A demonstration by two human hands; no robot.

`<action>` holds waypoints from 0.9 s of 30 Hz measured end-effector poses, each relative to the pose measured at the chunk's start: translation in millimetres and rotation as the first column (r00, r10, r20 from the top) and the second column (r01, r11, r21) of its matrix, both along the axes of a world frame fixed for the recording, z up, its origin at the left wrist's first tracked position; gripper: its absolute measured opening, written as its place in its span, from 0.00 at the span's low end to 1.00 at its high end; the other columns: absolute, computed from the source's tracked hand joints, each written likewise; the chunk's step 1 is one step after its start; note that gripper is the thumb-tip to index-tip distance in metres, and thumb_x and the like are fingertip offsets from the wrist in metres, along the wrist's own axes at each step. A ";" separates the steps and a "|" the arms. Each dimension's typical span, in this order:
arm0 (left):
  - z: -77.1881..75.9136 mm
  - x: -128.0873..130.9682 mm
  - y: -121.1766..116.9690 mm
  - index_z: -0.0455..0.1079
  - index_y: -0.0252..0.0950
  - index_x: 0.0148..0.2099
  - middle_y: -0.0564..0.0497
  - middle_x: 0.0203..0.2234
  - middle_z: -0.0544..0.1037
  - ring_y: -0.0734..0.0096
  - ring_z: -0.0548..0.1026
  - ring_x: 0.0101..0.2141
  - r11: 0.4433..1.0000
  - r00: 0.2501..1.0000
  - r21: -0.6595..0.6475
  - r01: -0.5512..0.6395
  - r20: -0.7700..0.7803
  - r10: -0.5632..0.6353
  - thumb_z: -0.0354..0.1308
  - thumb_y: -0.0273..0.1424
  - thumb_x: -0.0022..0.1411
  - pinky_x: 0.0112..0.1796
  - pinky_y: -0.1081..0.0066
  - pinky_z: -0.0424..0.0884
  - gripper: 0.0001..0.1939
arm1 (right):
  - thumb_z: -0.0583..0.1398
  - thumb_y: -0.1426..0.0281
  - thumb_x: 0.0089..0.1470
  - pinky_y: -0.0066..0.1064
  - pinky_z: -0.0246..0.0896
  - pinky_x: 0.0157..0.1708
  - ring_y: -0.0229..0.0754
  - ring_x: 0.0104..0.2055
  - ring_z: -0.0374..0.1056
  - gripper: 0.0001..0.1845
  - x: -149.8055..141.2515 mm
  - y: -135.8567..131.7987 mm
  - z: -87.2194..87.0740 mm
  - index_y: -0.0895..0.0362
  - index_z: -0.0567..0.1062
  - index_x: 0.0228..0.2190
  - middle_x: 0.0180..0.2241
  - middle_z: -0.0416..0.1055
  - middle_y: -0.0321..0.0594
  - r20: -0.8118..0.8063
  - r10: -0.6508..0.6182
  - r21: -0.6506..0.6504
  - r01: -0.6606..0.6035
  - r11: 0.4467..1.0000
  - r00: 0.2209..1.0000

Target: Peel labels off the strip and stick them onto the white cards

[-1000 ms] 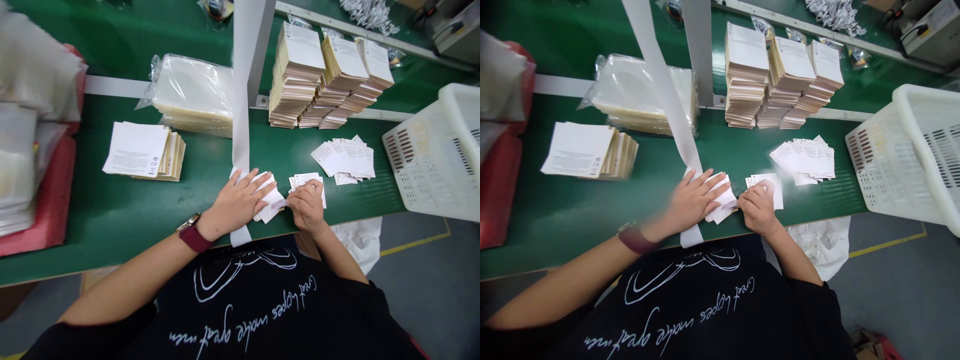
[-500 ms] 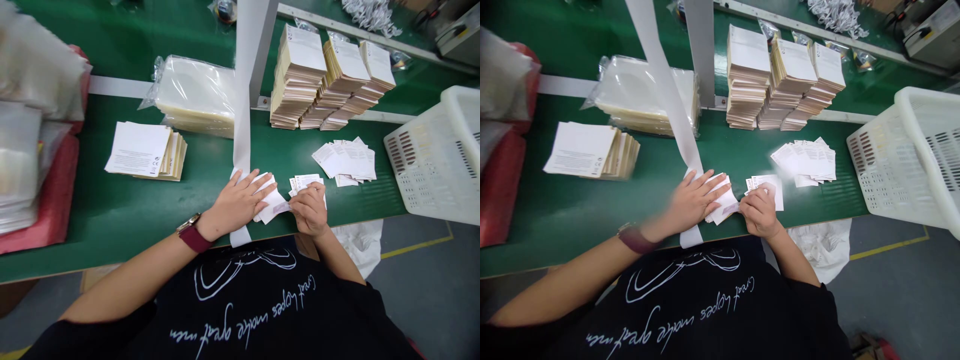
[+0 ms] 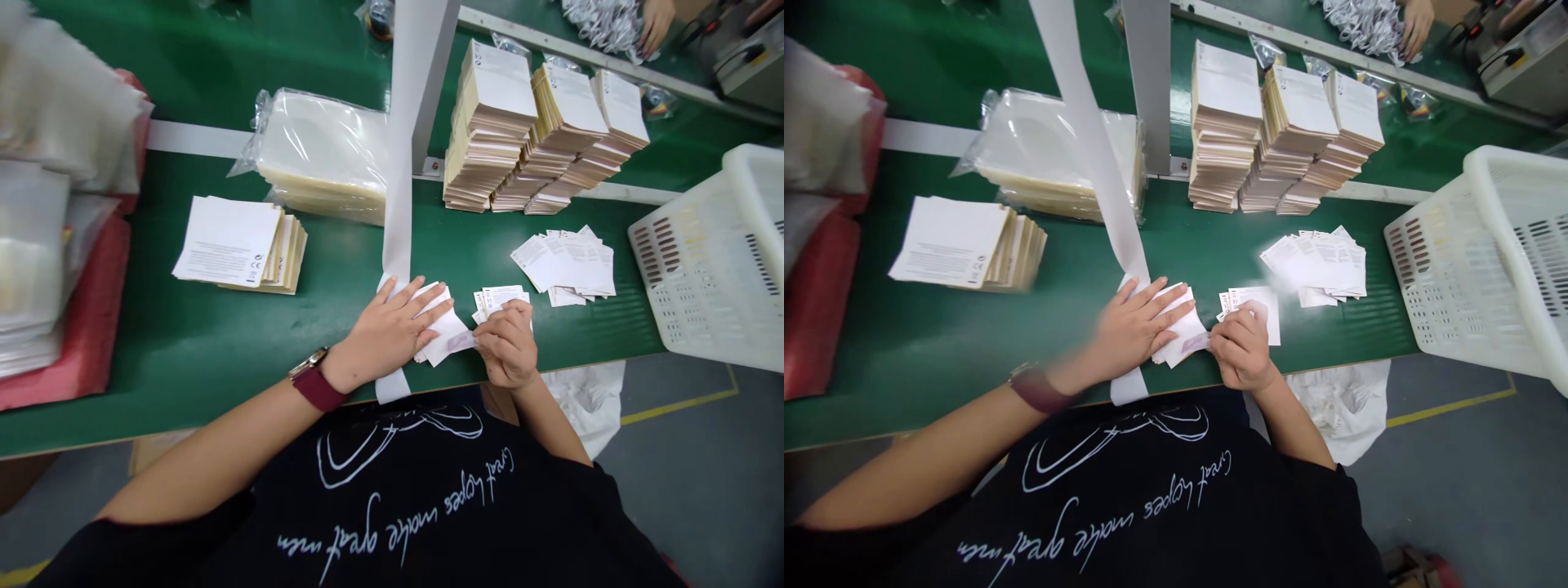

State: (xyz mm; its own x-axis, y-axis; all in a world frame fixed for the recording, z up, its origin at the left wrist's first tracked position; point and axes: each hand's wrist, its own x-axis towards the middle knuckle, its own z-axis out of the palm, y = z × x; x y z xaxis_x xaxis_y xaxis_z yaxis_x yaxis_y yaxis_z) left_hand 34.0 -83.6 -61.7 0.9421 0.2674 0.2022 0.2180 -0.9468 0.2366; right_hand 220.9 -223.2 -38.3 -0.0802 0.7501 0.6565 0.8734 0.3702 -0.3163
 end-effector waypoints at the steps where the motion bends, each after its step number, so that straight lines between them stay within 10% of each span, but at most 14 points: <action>1: 0.1 0.0 0.0 0.56 0.49 0.67 0.54 0.66 0.60 0.56 0.57 0.66 1.000 1.000 -0.004 -0.001 0.002 0.001 0.50 0.38 0.71 0.63 0.48 0.53 0.25 | 0.56 0.76 0.52 0.45 0.55 0.44 0.40 0.32 0.64 0.06 0.0 -0.2 -0.1 0.53 0.69 0.30 0.29 0.73 0.35 -0.001 -0.001 -0.001 0.001 1.000 1.000; 27: 0.7 -0.5 1.0 0.54 0.49 0.68 0.54 0.67 0.58 0.58 0.56 0.66 1.000 0.999 0.008 0.003 -0.039 -0.003 0.46 0.39 0.72 0.64 0.48 0.52 0.24 | 0.56 0.79 0.50 0.44 0.60 0.39 0.41 0.32 0.64 0.09 -0.4 -2.0 0.2 0.54 0.69 0.33 0.29 0.73 0.37 0.010 0.050 0.055 -0.050 0.997 0.999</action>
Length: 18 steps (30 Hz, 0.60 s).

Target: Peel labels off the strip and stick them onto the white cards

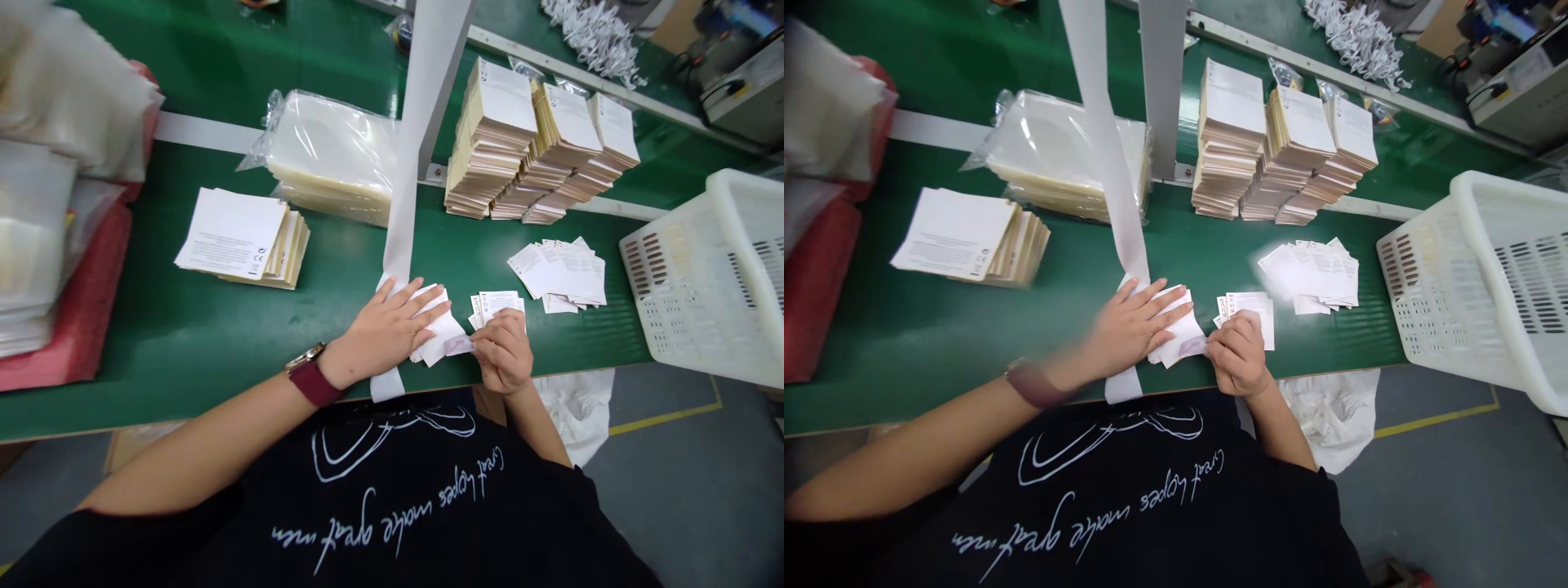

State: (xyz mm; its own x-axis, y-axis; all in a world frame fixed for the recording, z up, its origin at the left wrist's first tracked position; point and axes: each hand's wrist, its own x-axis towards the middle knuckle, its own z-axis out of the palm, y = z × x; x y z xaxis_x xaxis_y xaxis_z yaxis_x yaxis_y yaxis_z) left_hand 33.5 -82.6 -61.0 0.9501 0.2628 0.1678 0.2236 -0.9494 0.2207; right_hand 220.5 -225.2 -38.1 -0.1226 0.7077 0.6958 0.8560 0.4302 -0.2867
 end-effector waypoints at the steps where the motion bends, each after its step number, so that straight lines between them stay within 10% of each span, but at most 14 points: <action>1: -0.3 0.1 0.1 0.54 0.49 0.68 0.54 0.67 0.58 0.57 0.56 0.66 1.000 1.000 0.001 0.000 0.004 0.000 0.46 0.39 0.72 0.64 0.48 0.52 0.24 | 0.56 0.79 0.50 0.44 0.61 0.39 0.41 0.32 0.64 0.09 0.1 -0.4 -0.3 0.54 0.69 0.32 0.29 0.73 0.37 0.003 0.003 0.000 -0.003 1.000 1.000; 18: -4.5 0.9 -0.5 0.55 0.50 0.68 0.54 0.66 0.60 0.57 0.58 0.66 1.000 0.999 0.015 -0.010 0.035 0.009 0.48 0.40 0.71 0.64 0.49 0.53 0.25 | 0.56 0.78 0.50 0.46 0.62 0.41 0.41 0.32 0.64 0.08 -0.3 -7.0 -8.9 0.55 0.70 0.33 0.31 0.74 0.38 0.009 0.009 0.012 -0.009 1.000 1.000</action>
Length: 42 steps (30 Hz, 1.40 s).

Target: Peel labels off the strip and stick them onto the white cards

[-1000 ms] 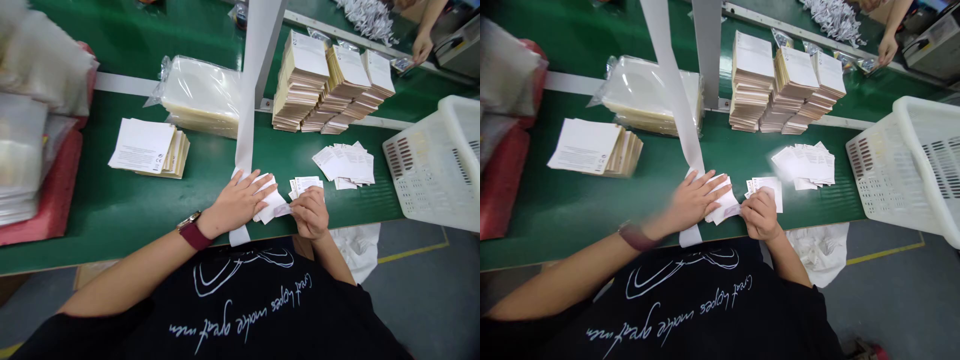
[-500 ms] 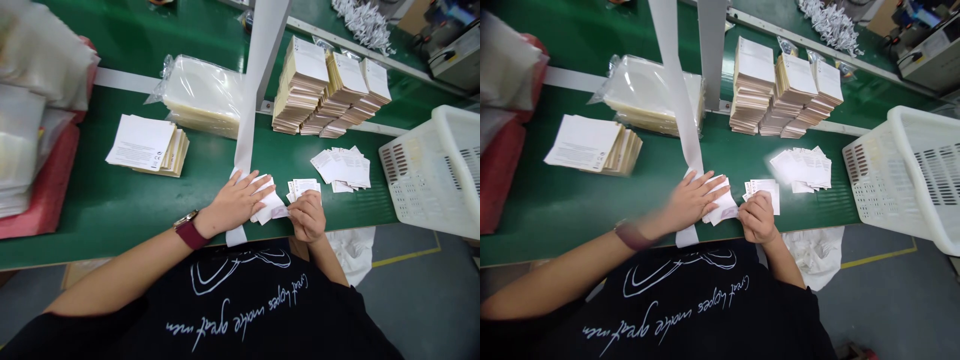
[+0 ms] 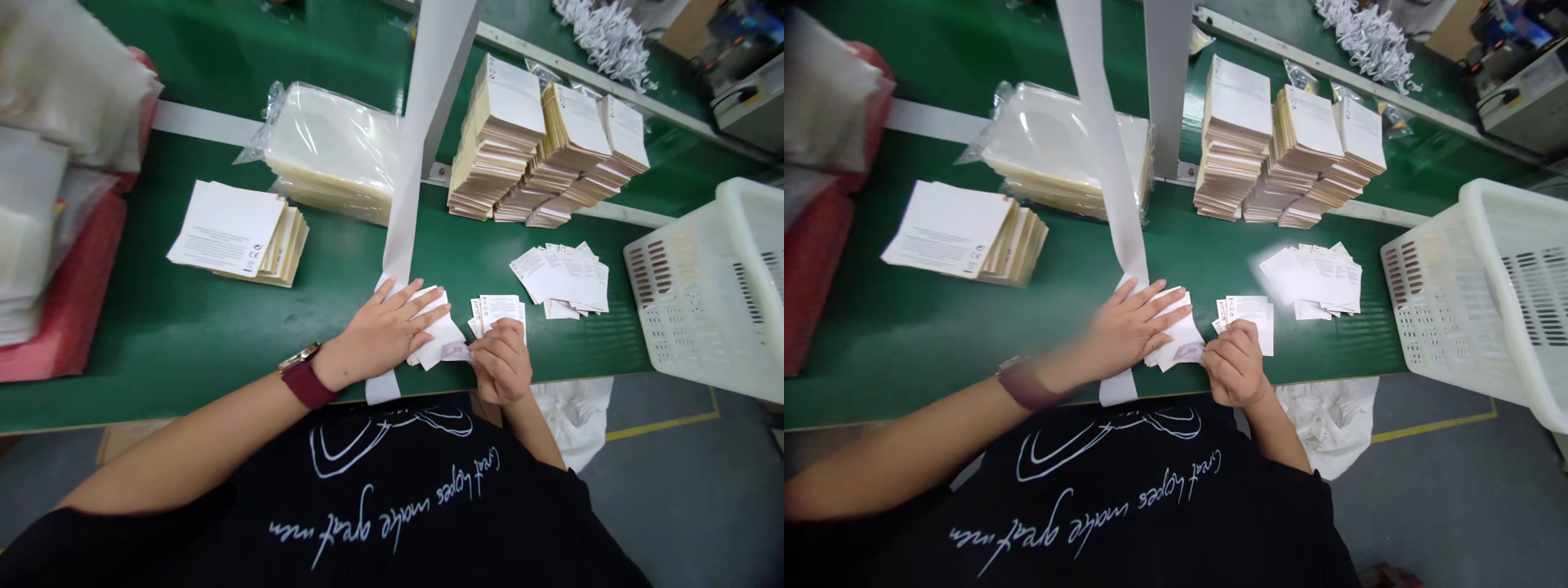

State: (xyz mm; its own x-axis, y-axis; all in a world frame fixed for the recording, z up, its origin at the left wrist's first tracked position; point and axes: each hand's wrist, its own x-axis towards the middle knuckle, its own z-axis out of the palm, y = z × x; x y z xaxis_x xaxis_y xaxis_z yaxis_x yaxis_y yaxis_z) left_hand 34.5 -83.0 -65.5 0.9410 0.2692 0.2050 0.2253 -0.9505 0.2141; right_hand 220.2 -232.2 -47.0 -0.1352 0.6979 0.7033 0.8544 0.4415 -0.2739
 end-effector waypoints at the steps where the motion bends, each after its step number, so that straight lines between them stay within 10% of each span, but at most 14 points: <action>1: 0.0 0.0 0.0 0.54 0.50 0.68 0.55 0.66 0.60 0.57 0.57 0.66 1.000 1.000 0.000 0.001 -0.003 -0.001 0.48 0.40 0.71 0.64 0.49 0.53 0.25 | 0.56 0.78 0.50 0.46 0.62 0.40 0.41 0.32 0.64 0.08 -0.4 0.0 -0.2 0.55 0.70 0.33 0.31 0.74 0.39 0.001 -0.001 0.006 0.001 1.000 1.000; 42: 5.3 -0.9 0.4 0.55 0.48 0.68 0.53 0.67 0.59 0.57 0.56 0.66 1.000 1.000 -0.029 0.008 -0.019 -0.008 0.48 0.38 0.72 0.64 0.49 0.51 0.25 | 0.55 0.77 0.52 0.45 0.63 0.38 0.42 0.30 0.65 0.08 -1.7 -1.2 4.8 0.54 0.69 0.33 0.30 0.73 0.39 0.037 -0.017 0.048 0.015 0.999 0.999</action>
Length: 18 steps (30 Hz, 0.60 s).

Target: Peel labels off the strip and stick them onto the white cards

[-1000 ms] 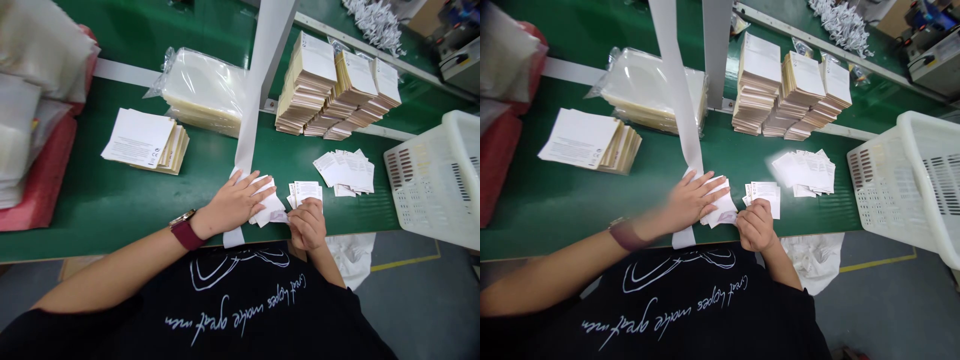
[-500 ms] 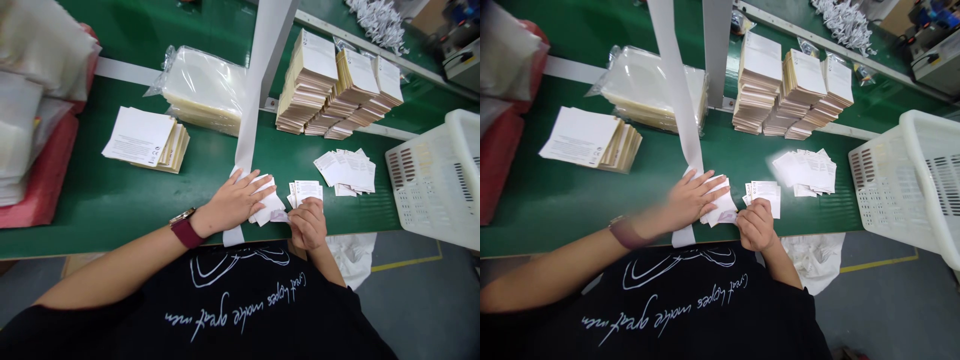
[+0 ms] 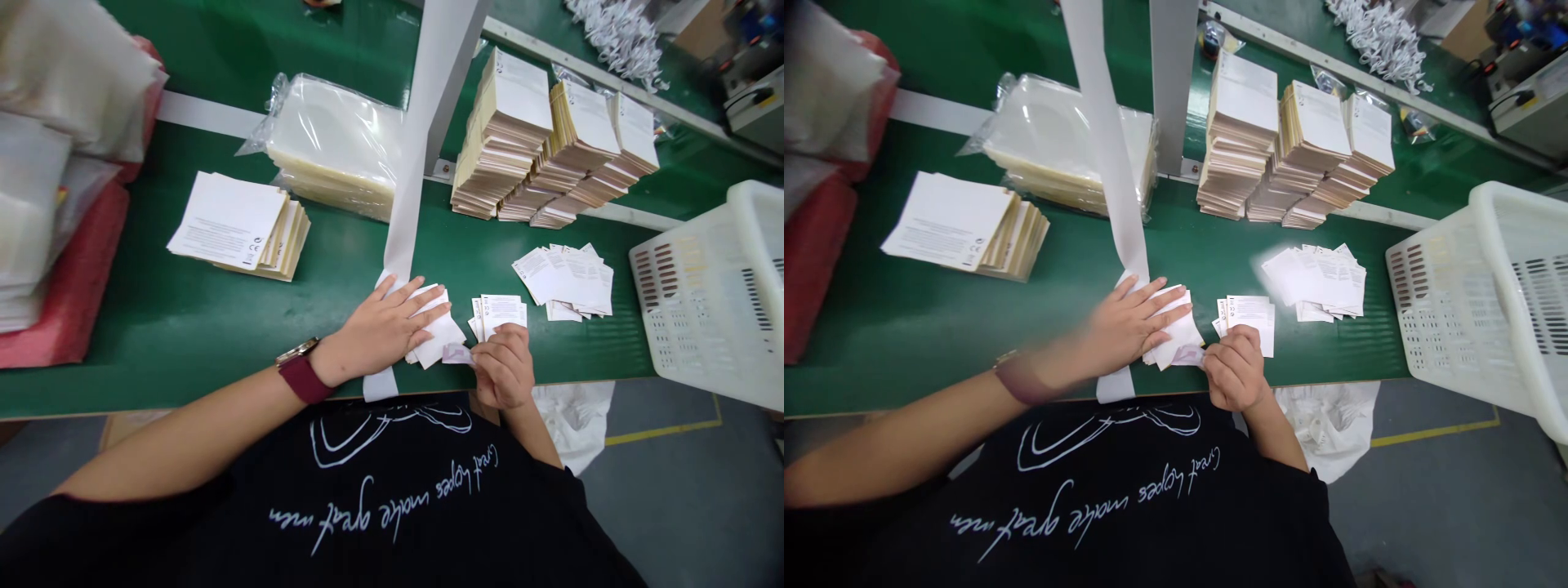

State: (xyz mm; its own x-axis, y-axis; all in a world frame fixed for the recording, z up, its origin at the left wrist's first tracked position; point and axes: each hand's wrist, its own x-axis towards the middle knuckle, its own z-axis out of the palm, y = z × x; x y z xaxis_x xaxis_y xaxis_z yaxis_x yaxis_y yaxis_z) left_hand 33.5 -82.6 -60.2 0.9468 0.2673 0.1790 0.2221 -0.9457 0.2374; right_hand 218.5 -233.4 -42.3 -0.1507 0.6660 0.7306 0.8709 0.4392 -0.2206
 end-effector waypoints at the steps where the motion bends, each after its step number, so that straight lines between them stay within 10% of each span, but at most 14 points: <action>1: 0.0 0.0 0.0 0.55 0.48 0.68 0.53 0.66 0.59 0.57 0.56 0.66 1.000 1.000 -0.001 -0.001 0.004 0.001 0.48 0.38 0.72 0.64 0.49 0.51 0.25 | 0.55 0.78 0.51 0.45 0.63 0.38 0.42 0.30 0.65 0.08 -0.1 0.0 0.7 0.54 0.69 0.33 0.30 0.73 0.39 0.001 0.004 0.002 -0.004 1.000 1.000; 10: -3.0 0.4 -0.3 0.55 0.49 0.68 0.53 0.66 0.60 0.57 0.57 0.66 1.000 1.000 -0.001 -0.010 0.025 0.010 0.50 0.39 0.71 0.64 0.49 0.52 0.25 | 0.55 0.77 0.53 0.46 0.63 0.38 0.41 0.31 0.64 0.08 1.5 0.5 1.1 0.53 0.69 0.34 0.30 0.73 0.37 -0.011 -0.017 -0.010 0.017 1.000 1.000; 18: -0.1 2.5 1.0 0.55 0.49 0.68 0.53 0.66 0.60 0.54 0.57 0.65 1.000 1.000 -0.013 0.012 0.023 -0.012 0.52 0.39 0.70 0.63 0.47 0.52 0.26 | 0.57 0.77 0.56 0.40 0.63 0.36 0.42 0.33 0.63 0.06 5.4 10.4 -1.5 0.53 0.68 0.33 0.29 0.68 0.37 -0.208 -0.129 -0.287 0.066 0.956 0.970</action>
State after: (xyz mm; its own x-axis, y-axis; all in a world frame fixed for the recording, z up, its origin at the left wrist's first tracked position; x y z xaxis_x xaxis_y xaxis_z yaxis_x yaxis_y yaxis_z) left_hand 36.0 -81.7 -60.3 0.9457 0.2584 0.1971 0.2050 -0.9449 0.2551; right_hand 223.8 -223.0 -43.8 0.0702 0.8490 0.5237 0.8213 0.2488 -0.5134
